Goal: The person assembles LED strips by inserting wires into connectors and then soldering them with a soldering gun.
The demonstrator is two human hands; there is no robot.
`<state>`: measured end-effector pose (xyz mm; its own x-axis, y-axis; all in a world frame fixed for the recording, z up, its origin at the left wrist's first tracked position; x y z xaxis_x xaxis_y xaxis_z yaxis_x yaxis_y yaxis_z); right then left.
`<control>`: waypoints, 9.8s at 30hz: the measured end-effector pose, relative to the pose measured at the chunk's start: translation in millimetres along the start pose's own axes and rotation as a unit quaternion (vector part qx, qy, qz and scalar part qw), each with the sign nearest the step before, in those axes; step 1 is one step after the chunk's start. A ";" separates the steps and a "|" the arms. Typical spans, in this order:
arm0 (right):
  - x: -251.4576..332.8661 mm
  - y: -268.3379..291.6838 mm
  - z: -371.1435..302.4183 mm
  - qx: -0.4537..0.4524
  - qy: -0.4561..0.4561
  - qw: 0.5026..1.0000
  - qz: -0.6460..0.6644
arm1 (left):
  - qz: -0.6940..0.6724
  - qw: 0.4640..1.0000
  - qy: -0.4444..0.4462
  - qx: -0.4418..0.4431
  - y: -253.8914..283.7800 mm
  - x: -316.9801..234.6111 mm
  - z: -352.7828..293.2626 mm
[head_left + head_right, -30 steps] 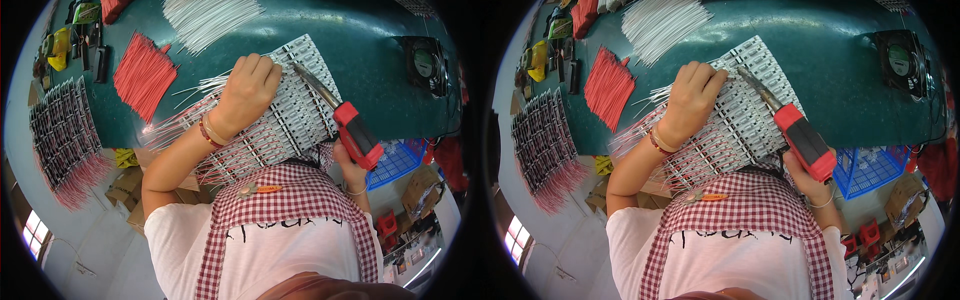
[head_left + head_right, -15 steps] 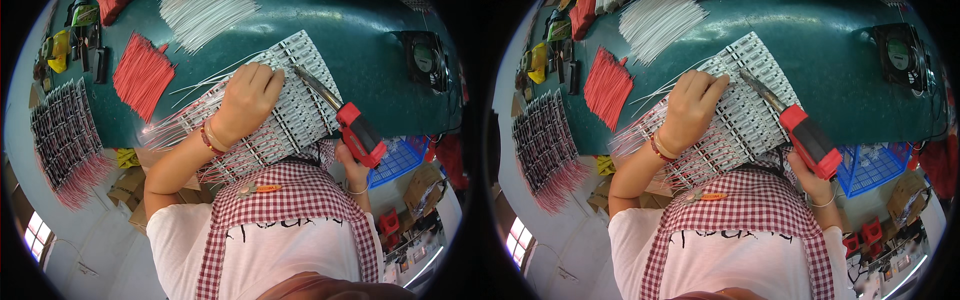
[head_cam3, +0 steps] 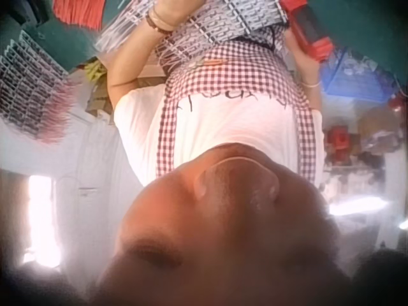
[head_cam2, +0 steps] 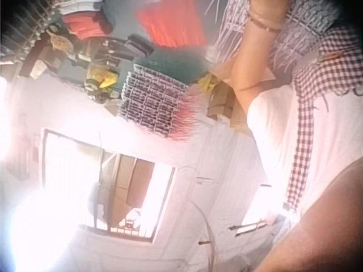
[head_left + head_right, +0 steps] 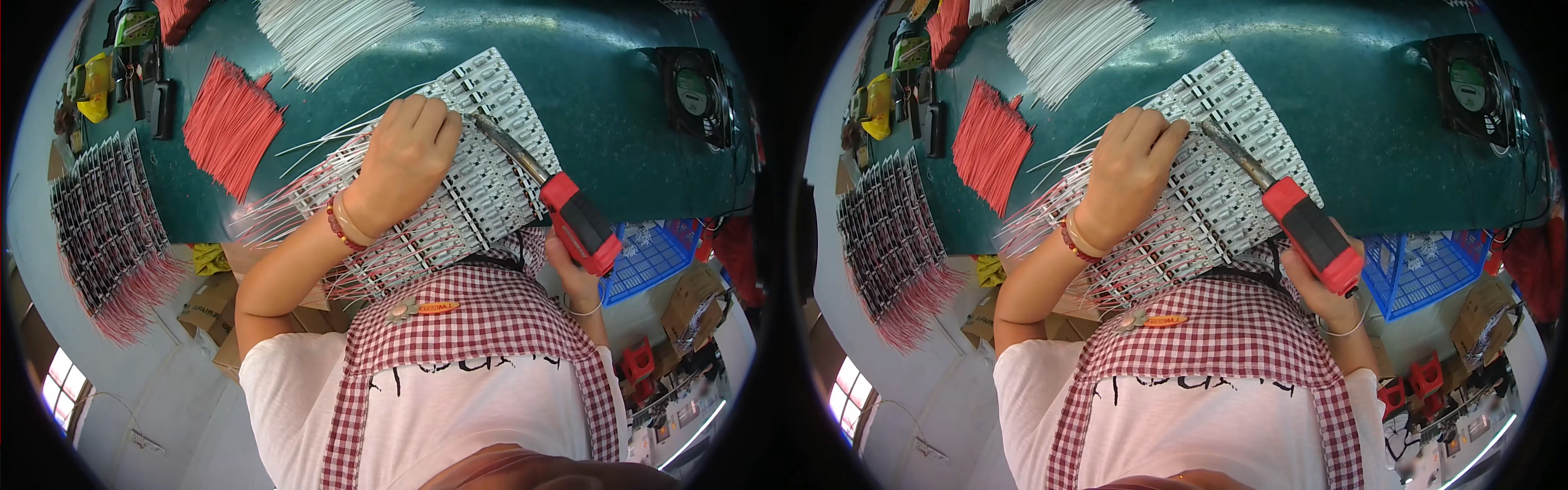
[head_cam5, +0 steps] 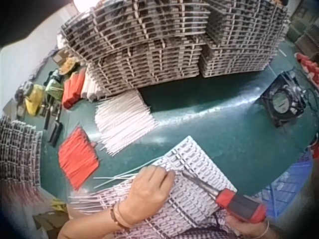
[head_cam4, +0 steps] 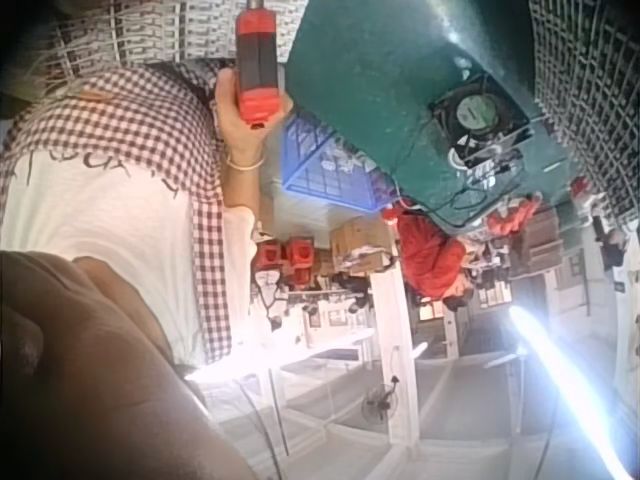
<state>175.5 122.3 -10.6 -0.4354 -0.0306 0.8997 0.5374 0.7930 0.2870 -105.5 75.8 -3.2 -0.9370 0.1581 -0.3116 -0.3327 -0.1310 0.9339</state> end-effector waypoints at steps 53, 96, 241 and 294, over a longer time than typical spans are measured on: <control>-7.9 -5.9 -16.4 0.018 0.066 0.996 0.048 | -0.002 0.999 0.043 -0.001 -2.0 -15.5 -6.3; -19.6 -4.5 -32.3 -0.017 -0.012 1.000 -0.022 | -0.027 0.999 0.044 -0.002 -4.9 -26.3 -10.8; -37.3 -6.4 -90.5 -0.045 -0.002 0.999 0.000 | -0.039 0.997 0.032 0.051 -15.4 -73.6 -14.5; -40.9 -16.3 -96.9 -0.088 0.045 0.995 0.011 | -0.053 0.998 0.025 0.027 -19.3 -81.8 -18.6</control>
<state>254.5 51.7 -20.2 -0.3596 -0.0744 0.9301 0.6686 0.6748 0.3125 -24.4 47.2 1.0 -0.9016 0.1181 -0.4162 -0.4251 -0.0631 0.9029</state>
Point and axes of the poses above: each hand's wrist, its own z-axis towards the middle knuckle, its own y-axis out of the back of the hand, x = y × z, the point moved 3 cm from there along z, towards the middle knuckle, and after that the axes turned 9 degrees about x, right-handed, at the moved point
